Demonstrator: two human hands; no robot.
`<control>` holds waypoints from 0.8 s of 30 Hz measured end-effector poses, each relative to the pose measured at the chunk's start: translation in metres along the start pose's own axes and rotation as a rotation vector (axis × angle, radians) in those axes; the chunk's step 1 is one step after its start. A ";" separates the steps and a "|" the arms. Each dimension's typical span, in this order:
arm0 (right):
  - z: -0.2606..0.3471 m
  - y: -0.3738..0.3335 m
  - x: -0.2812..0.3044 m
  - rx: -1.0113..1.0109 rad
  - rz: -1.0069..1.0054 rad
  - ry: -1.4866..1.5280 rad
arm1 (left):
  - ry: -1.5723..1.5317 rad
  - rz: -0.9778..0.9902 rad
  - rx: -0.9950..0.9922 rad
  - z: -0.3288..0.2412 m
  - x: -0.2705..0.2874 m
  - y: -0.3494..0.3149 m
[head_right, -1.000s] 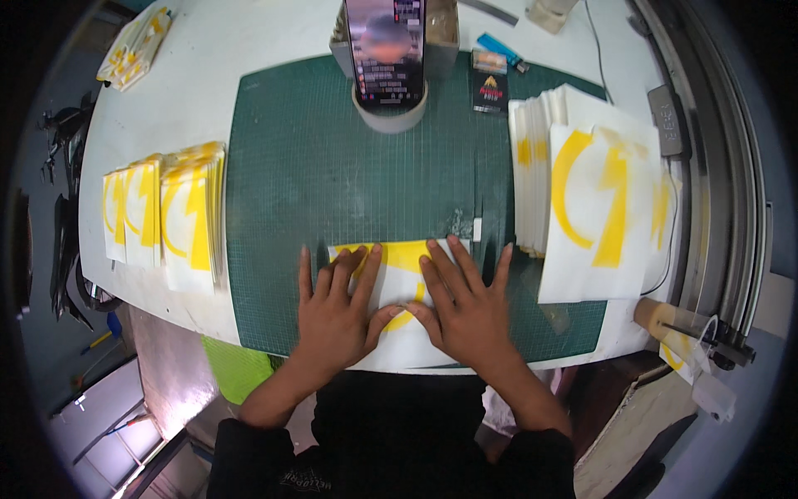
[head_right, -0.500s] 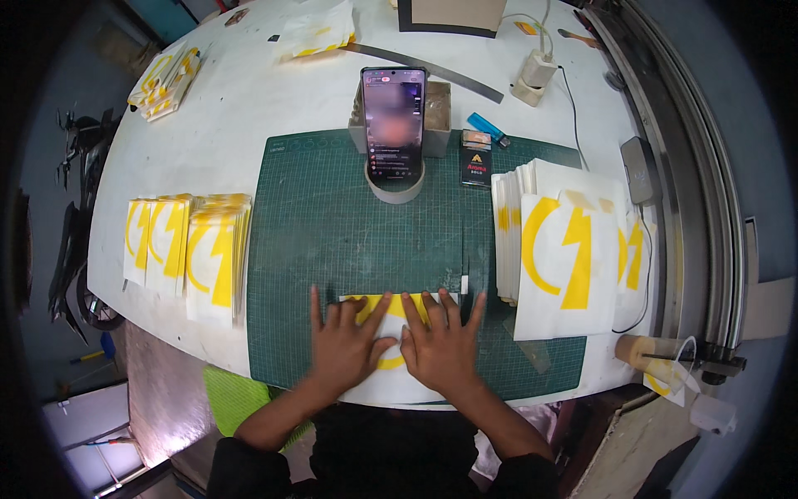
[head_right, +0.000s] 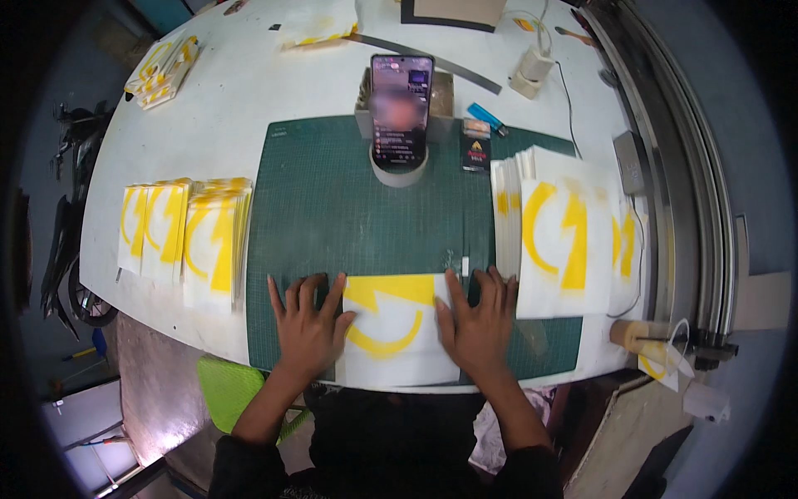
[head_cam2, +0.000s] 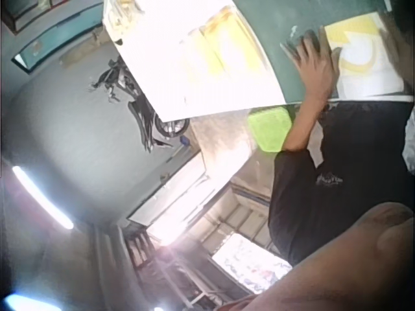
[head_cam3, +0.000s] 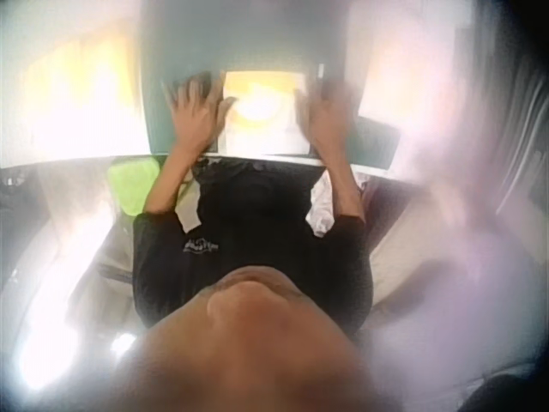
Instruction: The person folds white sticker sheets with yellow graphics in half on a green cutting mat. They smooth the folded edges with their hands and place the finished items into a stack on the left side of the table.
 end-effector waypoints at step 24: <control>0.039 -0.065 0.010 0.355 0.054 0.307 | -0.232 0.064 -0.452 -0.039 -0.004 -0.068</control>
Point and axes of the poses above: each hand's wrist, its own y-axis towards the middle knuckle, its own x-axis out of the back of the hand, z = x × y, the point moved 4 cm from there along y, towards the middle knuckle, and after that the axes turned 10 degrees about x, right-handed, at the moved point
